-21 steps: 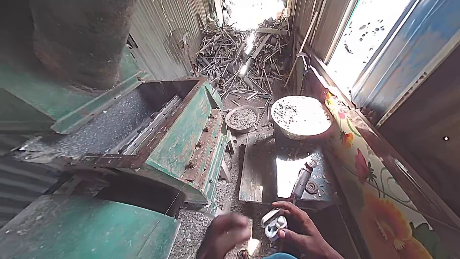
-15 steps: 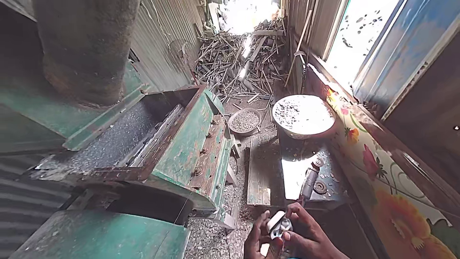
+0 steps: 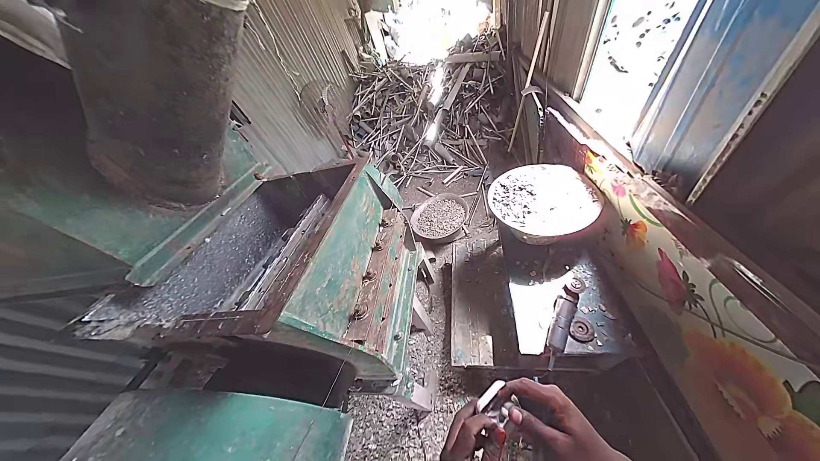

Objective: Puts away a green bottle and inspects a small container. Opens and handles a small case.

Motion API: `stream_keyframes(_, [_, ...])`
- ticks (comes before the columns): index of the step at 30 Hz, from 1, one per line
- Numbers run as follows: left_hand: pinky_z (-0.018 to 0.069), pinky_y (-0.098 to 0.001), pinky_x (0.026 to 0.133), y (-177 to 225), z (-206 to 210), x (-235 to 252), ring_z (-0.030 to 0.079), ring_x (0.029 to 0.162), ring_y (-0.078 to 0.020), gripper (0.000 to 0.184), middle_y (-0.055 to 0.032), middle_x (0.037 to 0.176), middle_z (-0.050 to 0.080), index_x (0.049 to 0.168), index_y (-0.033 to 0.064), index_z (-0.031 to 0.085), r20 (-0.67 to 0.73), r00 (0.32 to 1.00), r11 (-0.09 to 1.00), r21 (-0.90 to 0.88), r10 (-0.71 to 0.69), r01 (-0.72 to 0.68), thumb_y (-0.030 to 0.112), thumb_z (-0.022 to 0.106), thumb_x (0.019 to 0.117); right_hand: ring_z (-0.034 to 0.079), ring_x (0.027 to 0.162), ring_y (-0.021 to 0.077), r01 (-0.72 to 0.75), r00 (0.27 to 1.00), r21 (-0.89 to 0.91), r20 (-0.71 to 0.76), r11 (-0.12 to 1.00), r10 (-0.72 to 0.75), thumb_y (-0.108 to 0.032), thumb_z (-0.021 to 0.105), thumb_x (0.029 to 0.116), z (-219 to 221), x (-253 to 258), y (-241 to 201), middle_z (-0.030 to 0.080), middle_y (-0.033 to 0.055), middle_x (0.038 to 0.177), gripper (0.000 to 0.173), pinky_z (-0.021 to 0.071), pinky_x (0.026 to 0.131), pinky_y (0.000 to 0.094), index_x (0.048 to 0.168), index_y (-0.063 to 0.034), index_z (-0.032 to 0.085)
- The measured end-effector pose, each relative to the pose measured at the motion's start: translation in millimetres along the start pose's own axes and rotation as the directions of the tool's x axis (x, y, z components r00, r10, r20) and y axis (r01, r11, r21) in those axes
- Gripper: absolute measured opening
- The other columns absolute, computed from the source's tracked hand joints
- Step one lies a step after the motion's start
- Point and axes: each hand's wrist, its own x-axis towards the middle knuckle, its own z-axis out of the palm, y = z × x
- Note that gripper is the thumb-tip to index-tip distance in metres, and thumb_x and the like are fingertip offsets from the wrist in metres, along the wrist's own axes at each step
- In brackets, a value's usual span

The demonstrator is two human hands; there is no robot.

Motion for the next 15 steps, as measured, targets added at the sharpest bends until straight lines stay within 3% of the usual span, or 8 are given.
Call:
stream_keyframes(2, [0.0603, -0.0233, 0.086, 3, 0, 0, 0.069, 0.099, -0.0059, 0.019, -0.0152, 0.116, 0.069, 0.101, -0.0058, 0.074, 0.007, 1.0, 0.998, 0.063, -0.012, 0.011, 0.012, 0.072, 0.0942, 0.069, 0.093, 0.0033, -0.076, 0.997, -0.008, 0.01, 0.997, 0.076, -0.023, 0.058, 0.1058, -2, -2, -1, 0.075, 0.0036, 0.107, 0.027, 0.0579, 0.086, 0.0233, 0.12, -0.0039, 0.07])
stream_keyframes(5, [0.0607, -0.0242, 0.084, 6, 0, 1, 0.071, 0.096, -0.01, 0.024, -0.022, 0.116, 0.069, 0.109, -0.0086, 0.073, 0.028, 0.999, 0.985, 0.17, -0.017, 0.012, 0.009, 0.072, 0.0926, 0.07, 0.091, 0.0042, -0.155, 0.986, -0.143, 0.045, 0.978, 0.163, -0.023, 0.061, 0.1025, -8, -3, -1, 0.076, 0.0014, 0.104, 0.024, 0.0579, 0.084, 0.0279, 0.118, -0.009, 0.074])
stream_keyframes(9, [0.0612, -0.025, 0.078, 9, -1, 2, 0.072, 0.092, -0.0135, 0.025, -0.0238, 0.117, 0.068, 0.111, -0.0058, 0.075, 0.079, 0.996, 0.961, 0.277, -0.031, 0.008, 0.009, 0.073, 0.0917, 0.069, 0.105, 0.0091, -0.097, 0.993, -0.248, 0.04, 0.964, 0.11, -0.022, 0.066, 0.0982, -11, -6, 7, 0.075, 0.0035, 0.109, 0.018, 0.056, 0.094, 0.0299, 0.108, -0.01, 0.076])
stream_keyframes(15, [0.0617, -0.0279, 0.076, 10, -3, 6, 0.072, 0.094, -0.0163, 0.024, -0.0232, 0.119, 0.069, 0.112, -0.0044, 0.075, 0.112, 0.989, 0.955, 0.292, -0.097, 0.061, 0.008, 0.073, 0.0913, 0.065, 0.111, 0.0084, -0.113, 0.993, -0.252, -0.049, 0.961, 0.104, -0.026, 0.067, 0.0976, -6, -11, 9, 0.071, 0.0052, 0.113, 0.02, 0.0534, 0.097, 0.0243, 0.105, -0.0106, 0.077])
